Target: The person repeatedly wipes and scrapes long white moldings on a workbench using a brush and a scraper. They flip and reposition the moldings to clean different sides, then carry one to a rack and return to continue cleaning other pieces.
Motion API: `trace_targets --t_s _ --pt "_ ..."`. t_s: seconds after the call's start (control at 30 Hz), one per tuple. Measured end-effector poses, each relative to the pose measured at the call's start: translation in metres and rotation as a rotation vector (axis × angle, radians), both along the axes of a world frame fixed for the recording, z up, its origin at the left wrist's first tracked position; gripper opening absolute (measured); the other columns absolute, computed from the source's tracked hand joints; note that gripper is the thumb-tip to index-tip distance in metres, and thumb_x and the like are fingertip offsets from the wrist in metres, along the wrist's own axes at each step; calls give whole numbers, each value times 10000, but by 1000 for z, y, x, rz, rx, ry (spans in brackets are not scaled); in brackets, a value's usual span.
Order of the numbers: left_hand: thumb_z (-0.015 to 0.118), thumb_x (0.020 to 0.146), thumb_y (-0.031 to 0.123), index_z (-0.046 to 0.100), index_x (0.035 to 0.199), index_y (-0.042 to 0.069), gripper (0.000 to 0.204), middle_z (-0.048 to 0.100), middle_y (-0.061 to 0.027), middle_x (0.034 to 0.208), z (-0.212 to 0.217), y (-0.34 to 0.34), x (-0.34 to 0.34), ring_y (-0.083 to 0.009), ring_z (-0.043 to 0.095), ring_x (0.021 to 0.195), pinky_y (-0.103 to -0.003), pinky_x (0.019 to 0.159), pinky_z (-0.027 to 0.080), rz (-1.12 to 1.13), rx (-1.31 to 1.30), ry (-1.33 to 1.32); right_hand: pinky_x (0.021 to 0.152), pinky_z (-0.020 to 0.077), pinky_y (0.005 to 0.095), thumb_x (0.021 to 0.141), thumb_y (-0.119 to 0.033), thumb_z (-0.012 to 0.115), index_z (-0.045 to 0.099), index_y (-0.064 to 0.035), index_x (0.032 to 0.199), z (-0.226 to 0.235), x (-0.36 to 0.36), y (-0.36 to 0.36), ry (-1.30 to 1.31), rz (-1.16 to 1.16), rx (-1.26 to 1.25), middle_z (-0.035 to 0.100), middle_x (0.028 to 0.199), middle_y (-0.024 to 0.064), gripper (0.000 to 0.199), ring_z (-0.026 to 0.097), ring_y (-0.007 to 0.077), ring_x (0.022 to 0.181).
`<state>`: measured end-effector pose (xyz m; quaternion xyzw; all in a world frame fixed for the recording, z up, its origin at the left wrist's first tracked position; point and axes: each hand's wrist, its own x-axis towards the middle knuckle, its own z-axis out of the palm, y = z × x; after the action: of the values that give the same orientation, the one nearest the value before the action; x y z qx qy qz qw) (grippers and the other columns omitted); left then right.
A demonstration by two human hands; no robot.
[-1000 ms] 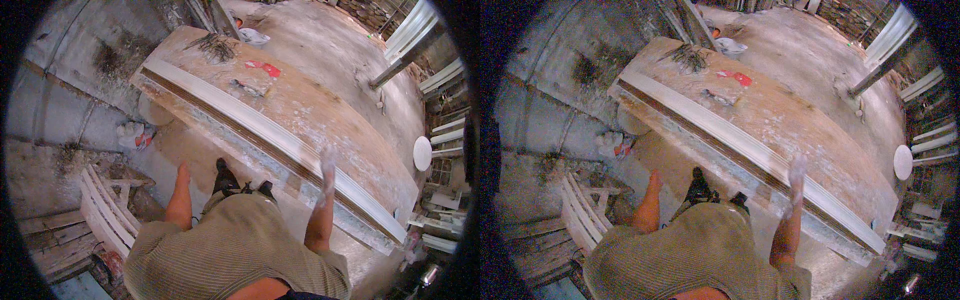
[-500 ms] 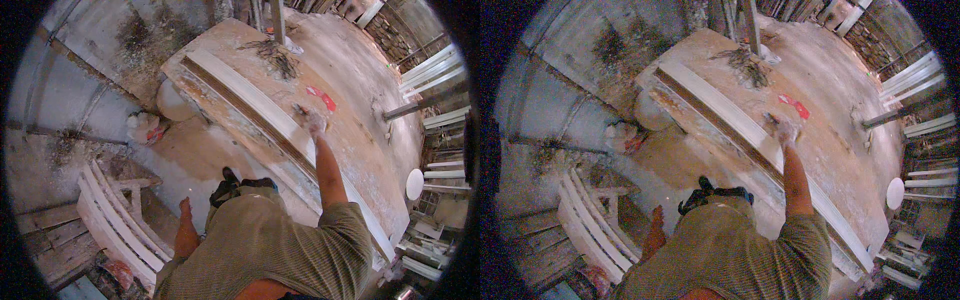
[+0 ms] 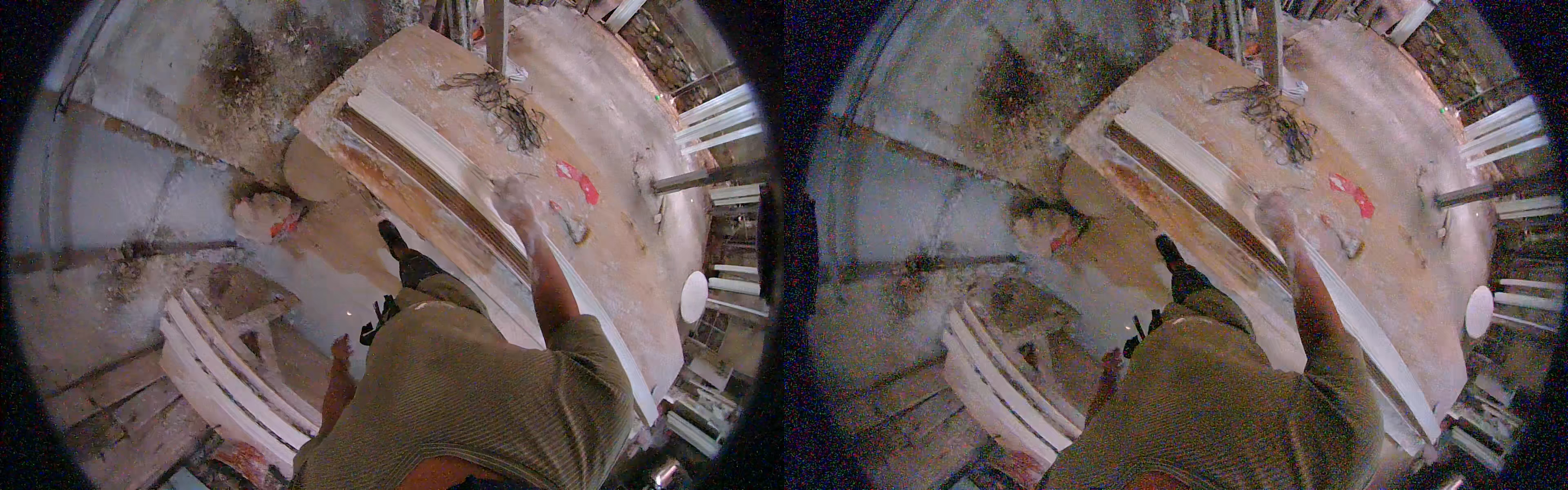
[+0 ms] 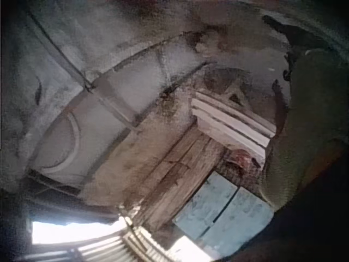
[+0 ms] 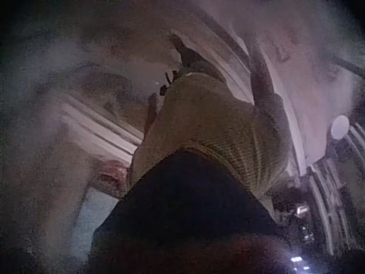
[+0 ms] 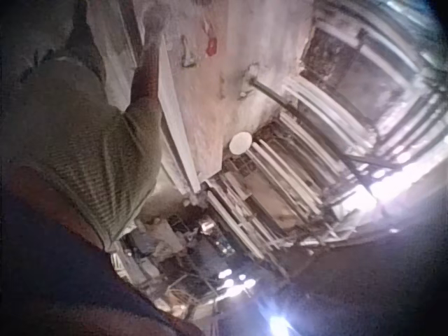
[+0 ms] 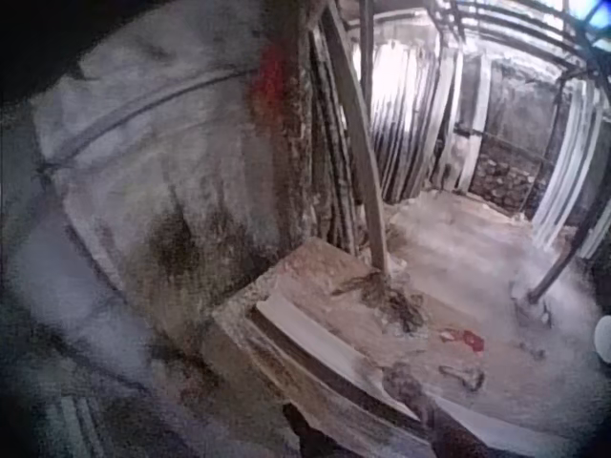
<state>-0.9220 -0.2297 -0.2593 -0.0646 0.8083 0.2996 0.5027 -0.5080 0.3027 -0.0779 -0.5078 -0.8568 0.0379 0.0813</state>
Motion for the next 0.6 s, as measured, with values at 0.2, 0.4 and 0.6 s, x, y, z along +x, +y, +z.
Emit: trace_targets --t_s 0.2,0.4,0.6 --pt "579 922 324 589 1082 14 349 595 -157 1048 48 77 -53 -306 550 952 -417 817 448 -336 -3 88 975 424 434 817 -178 645 603 -29 1156 -121 -141 140 1059 244 142 621 1119 159 373 575 315 1074" --pt "559 946 312 580 1111 -9 361 586 -185 1100 118 275 -82 -341 549 1038 -430 892 430 -801 295 442 903 447 448 823 -170 605 568 -59 1199 -47 -308 185 554 -120 -173 596 1138 144 394 561 303 1049" --pt "574 930 260 327 1451 63 609 314 -211 1490 224 479 16 -389 242 1393 -493 1145 188 -1320 867 699 830 469 462 829 -162 566 532 -88 1242 -69 -263 153 841 -251 -327 570 1158 128 421 547 290 1025"
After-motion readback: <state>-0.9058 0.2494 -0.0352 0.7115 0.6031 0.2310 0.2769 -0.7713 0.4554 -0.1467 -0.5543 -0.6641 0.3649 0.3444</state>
